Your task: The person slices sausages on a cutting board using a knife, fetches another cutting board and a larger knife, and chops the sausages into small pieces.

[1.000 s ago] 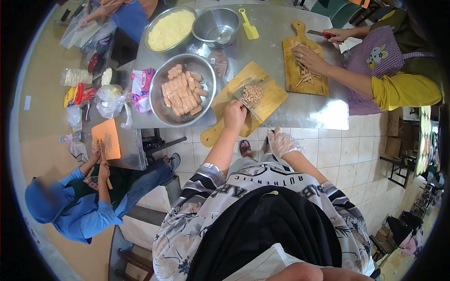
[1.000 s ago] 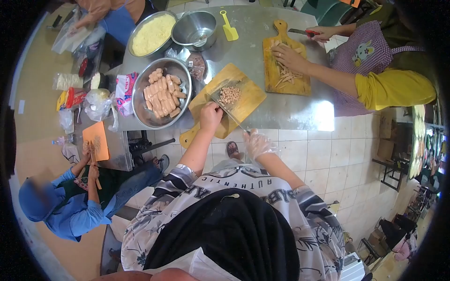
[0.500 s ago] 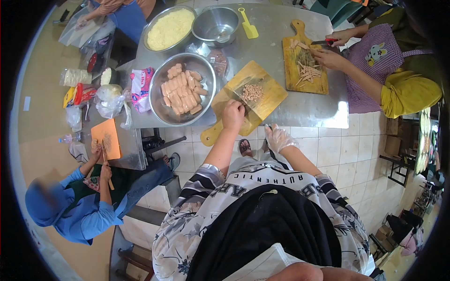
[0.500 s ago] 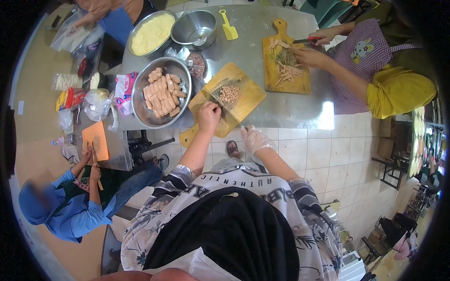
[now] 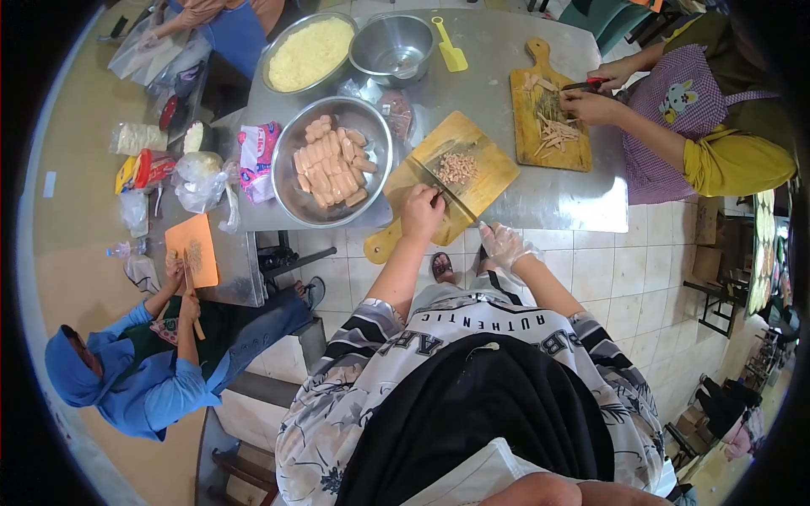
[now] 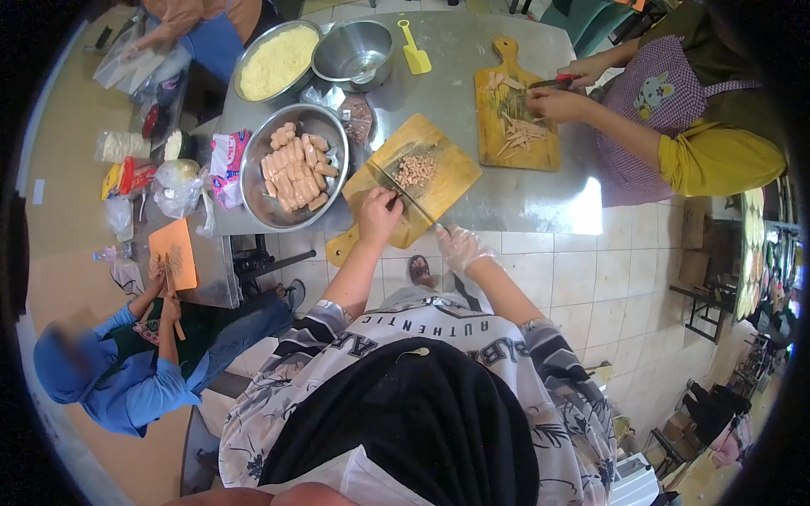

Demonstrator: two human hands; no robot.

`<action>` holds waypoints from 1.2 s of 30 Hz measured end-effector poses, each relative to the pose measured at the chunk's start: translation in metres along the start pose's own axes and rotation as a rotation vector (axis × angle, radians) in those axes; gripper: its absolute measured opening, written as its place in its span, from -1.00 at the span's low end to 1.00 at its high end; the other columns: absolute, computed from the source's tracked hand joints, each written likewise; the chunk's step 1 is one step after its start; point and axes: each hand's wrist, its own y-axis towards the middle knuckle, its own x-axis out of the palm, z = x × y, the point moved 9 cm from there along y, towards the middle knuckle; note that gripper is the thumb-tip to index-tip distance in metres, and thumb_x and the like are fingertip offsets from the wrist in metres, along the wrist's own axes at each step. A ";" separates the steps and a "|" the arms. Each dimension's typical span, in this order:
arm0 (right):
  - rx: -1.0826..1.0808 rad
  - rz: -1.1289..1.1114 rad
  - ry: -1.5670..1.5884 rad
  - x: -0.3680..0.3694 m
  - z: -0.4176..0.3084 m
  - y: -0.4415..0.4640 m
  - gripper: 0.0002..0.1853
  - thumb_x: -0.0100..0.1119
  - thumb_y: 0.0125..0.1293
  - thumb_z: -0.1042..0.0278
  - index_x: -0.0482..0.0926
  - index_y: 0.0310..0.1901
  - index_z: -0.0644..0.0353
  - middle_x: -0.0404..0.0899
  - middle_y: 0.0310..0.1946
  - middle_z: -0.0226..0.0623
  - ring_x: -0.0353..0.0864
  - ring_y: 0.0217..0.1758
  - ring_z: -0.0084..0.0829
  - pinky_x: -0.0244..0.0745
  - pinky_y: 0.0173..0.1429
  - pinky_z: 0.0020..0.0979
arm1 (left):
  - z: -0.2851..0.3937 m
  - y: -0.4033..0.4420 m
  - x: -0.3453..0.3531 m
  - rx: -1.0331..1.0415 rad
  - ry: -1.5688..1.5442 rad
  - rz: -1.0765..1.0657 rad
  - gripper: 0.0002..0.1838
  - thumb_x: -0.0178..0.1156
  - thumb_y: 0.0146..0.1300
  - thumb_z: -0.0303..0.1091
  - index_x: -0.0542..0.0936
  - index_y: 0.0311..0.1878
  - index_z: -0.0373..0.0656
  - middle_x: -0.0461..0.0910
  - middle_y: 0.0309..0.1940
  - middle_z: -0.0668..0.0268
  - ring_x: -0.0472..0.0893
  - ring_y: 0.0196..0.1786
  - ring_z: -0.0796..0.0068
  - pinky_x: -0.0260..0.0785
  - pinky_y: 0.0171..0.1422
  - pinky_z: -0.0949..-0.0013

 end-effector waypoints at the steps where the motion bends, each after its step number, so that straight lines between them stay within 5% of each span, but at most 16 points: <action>1: 0.078 -0.008 0.011 -0.025 -0.014 -0.016 -0.46 -0.41 0.29 -0.09 0.33 -0.04 0.24 0.42 -0.10 0.15 0.38 0.04 0.04 0.25 0.11 -0.08 | -0.003 0.001 0.001 0.022 0.021 0.030 -0.88 0.17 -0.08 -0.41 0.58 -0.46 -0.24 0.50 -0.42 0.19 0.47 -0.27 0.16 0.33 -0.15 0.25; 12: 0.056 0.007 -0.048 0.007 0.005 -0.001 -0.48 -0.41 0.31 -0.04 0.34 -0.05 0.27 0.41 -0.09 0.17 0.39 0.04 0.02 0.26 0.11 -0.10 | 0.000 0.005 -0.003 0.025 0.053 0.058 -0.90 0.15 -0.06 -0.43 0.56 -0.52 -0.26 0.51 -0.42 0.18 0.49 -0.31 0.15 0.33 -0.20 0.23; 14: -0.047 -0.066 0.104 -0.024 -0.018 -0.015 -0.47 -0.40 0.30 -0.05 0.36 -0.08 0.29 0.41 -0.12 0.21 0.40 0.00 0.04 0.26 0.10 -0.10 | 0.002 0.008 0.000 0.017 0.027 -0.014 -0.87 0.09 0.01 -0.44 0.59 -0.38 -0.23 0.52 -0.34 0.17 0.45 -0.21 0.13 0.31 -0.11 0.23; 15: 0.117 -0.044 0.175 -0.025 -0.002 -0.009 -0.48 -0.34 0.29 -0.06 0.37 -0.10 0.30 0.42 -0.18 0.23 0.41 -0.03 0.05 0.29 0.07 -0.13 | 0.004 0.009 -0.003 0.022 0.028 -0.006 -0.87 0.09 0.01 -0.44 0.59 -0.38 -0.23 0.52 -0.34 0.17 0.45 -0.21 0.13 0.31 -0.11 0.23; 18: 0.157 0.089 0.084 -0.059 -0.005 -0.032 -0.49 -0.29 0.27 -0.05 0.36 -0.11 0.31 0.44 -0.22 0.20 0.43 -0.05 0.02 0.33 0.02 -0.14 | 0.005 0.005 -0.008 -0.002 -0.014 -0.065 -0.74 0.04 0.06 -0.43 0.54 -0.15 -0.20 0.51 -0.24 0.11 0.45 -0.14 0.11 0.30 -0.04 0.25; 20: 0.191 0.120 0.037 -0.073 -0.012 -0.042 -0.51 -0.26 0.26 -0.04 0.37 -0.14 0.30 0.46 -0.25 0.16 0.45 -0.08 0.00 0.35 -0.02 -0.14 | 0.011 0.001 -0.024 0.099 -0.031 0.089 -0.56 0.05 0.09 -0.36 0.38 0.10 -0.15 0.41 -0.01 0.07 0.38 0.03 0.07 0.21 0.09 0.19; 24: 0.142 0.294 -0.175 -0.076 -0.010 -0.040 -0.60 -0.14 0.23 0.00 0.39 -0.21 0.24 0.50 -0.34 0.04 0.50 -0.19 -0.03 0.37 -0.10 -0.11 | 0.040 -0.015 -0.029 0.245 0.060 0.140 -0.46 0.03 0.14 -0.15 0.28 0.20 -0.03 0.21 0.19 0.09 0.19 0.23 0.05 0.01 0.24 -0.02; 27: 0.057 0.365 -0.214 -0.077 -0.018 -0.042 -0.64 -0.02 0.18 0.04 0.38 -0.24 0.22 0.50 -0.30 0.00 0.51 -0.23 0.00 0.39 -0.18 -0.10 | 0.063 -0.032 0.019 0.453 0.289 -0.240 -0.37 -0.12 0.15 0.16 0.21 0.26 0.09 0.09 0.29 0.23 -0.07 0.37 0.09 -0.44 0.28 -0.29; 31: 0.073 0.415 -0.178 -0.081 -0.014 -0.053 -0.66 0.01 0.16 0.07 0.37 -0.24 0.21 0.50 -0.32 -0.02 0.51 -0.27 -0.02 0.40 -0.21 -0.09 | 0.057 -0.022 0.033 0.478 0.373 -0.294 -0.33 -0.14 0.13 0.21 0.17 0.27 0.12 0.10 0.30 0.42 -0.08 0.38 0.21 -0.49 0.30 -0.26; 36: 0.114 0.464 -0.243 -0.094 0.020 -0.096 -0.64 0.03 0.12 0.07 0.38 -0.20 0.21 0.52 -0.34 -0.07 0.52 -0.28 -0.06 0.41 -0.18 -0.11 | 0.043 0.005 0.025 0.423 0.448 -0.313 -0.33 -0.18 0.15 0.20 0.14 0.29 0.11 0.09 0.31 0.42 -0.11 0.39 0.19 -0.55 0.31 -0.23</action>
